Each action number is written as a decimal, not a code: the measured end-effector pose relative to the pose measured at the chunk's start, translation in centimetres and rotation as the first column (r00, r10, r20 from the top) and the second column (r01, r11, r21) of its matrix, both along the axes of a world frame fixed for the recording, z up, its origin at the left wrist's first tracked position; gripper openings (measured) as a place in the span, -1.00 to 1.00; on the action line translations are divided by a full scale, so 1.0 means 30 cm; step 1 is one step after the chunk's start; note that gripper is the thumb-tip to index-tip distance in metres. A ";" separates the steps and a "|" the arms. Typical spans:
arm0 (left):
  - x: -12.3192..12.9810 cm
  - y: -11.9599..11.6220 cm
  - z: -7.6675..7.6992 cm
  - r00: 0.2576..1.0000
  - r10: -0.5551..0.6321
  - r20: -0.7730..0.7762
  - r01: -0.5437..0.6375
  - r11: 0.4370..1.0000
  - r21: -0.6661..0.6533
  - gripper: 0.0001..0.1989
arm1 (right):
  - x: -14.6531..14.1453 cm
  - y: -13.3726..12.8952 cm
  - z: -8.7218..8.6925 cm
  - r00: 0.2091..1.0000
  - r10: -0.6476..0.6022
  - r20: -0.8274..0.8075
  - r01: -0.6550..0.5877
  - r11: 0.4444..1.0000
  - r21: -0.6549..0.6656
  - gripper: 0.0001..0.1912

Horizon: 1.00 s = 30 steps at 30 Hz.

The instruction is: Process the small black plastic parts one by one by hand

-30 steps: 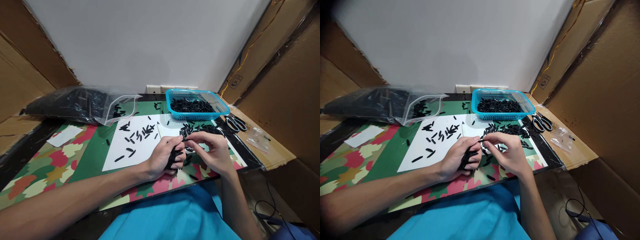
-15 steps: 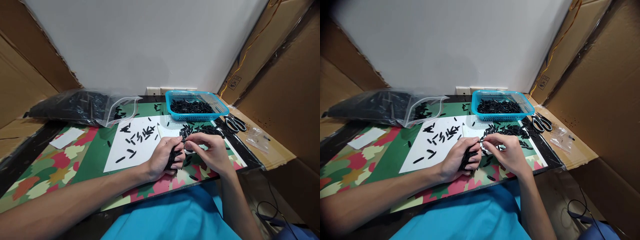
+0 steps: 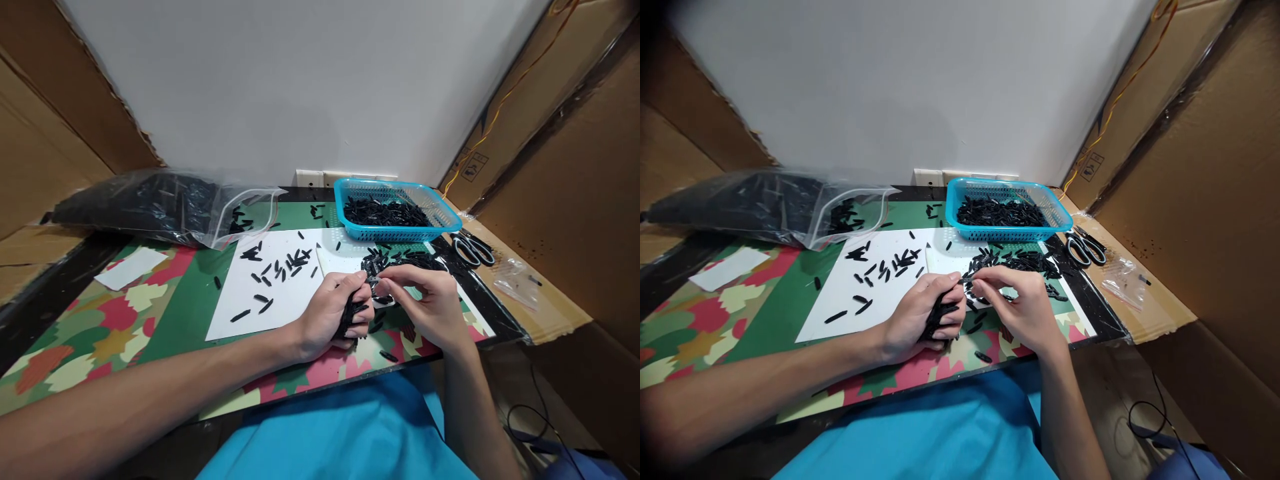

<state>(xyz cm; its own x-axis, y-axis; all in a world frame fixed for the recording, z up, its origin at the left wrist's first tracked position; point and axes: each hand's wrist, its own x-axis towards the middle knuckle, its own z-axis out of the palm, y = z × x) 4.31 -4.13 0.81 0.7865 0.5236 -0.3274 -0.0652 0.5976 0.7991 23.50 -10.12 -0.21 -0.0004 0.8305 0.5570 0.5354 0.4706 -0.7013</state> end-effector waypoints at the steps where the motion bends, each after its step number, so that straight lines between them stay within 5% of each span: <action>1: 0.000 0.000 0.000 1.000 0.001 0.005 -0.001 1.000 -0.005 -0.53 | 0.001 0.000 0.001 1.000 0.003 -0.002 -0.003 1.000 0.001 -0.91; 7: 0.002 0.001 -0.003 1.000 -0.007 0.017 0.007 1.000 -0.010 -0.55 | -0.003 -0.012 -0.009 0.999 -0.050 0.019 0.049 0.998 0.034 -0.92; 10: 0.003 -0.001 -0.008 0.999 -0.014 0.034 0.015 1.000 -0.018 -0.58 | -0.021 -0.028 0.002 0.973 -0.209 -0.099 0.224 0.960 0.166 -0.94; 12: 0.005 -0.003 -0.013 0.998 -0.032 0.055 0.033 0.999 -0.020 -0.58 | -0.026 -0.037 0.032 0.907 -0.338 -0.252 0.406 0.860 0.308 -0.94; 15: 0.006 -0.006 -0.019 0.995 -0.050 0.088 0.052 0.999 -0.014 -0.55 | 0.010 -0.027 0.107 0.760 -0.495 -0.422 0.650 0.601 0.465 -0.92; 17: 0.006 -0.009 -0.020 0.995 -0.051 0.085 0.053 0.998 -0.018 -0.52 | 0.066 0.004 0.157 0.708 -0.558 -0.433 0.704 0.513 0.491 -0.89; 18: 0.006 -0.010 -0.020 0.995 -0.047 0.084 0.049 0.999 -0.019 -0.51 | 0.097 0.023 0.175 0.721 -0.584 -0.373 0.690 0.554 0.466 -0.86; 20: 0.006 -0.012 -0.020 0.995 -0.051 0.090 0.053 0.998 -0.028 -0.49 | 0.147 0.052 0.194 0.781 -0.621 -0.063 0.612 0.741 0.276 -0.80; 23: 0.006 -0.013 -0.022 0.993 -0.072 0.098 0.076 0.996 -0.040 -0.47 | 0.130 0.042 0.174 0.796 -0.586 0.155 0.560 0.809 0.178 -0.82; 27: 0.009 -0.019 -0.023 0.995 -0.057 0.086 0.057 0.998 0.008 -0.48 | -0.038 -0.057 0.116 0.974 -0.212 0.084 0.205 0.975 0.084 -0.88; 30: 0.013 -0.028 -0.023 0.999 0.012 0.042 -0.015 0.996 0.088 -0.47 | -0.136 -0.105 0.100 0.979 -0.085 0.188 0.073 0.995 0.068 -0.94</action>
<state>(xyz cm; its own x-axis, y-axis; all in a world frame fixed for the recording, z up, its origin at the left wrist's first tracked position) 4.70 -4.96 0.12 0.7911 0.5597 -0.2469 -0.1065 0.5235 0.8454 19.41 -13.26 2.79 -0.0469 0.7970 0.6022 0.6933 0.4600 -0.5547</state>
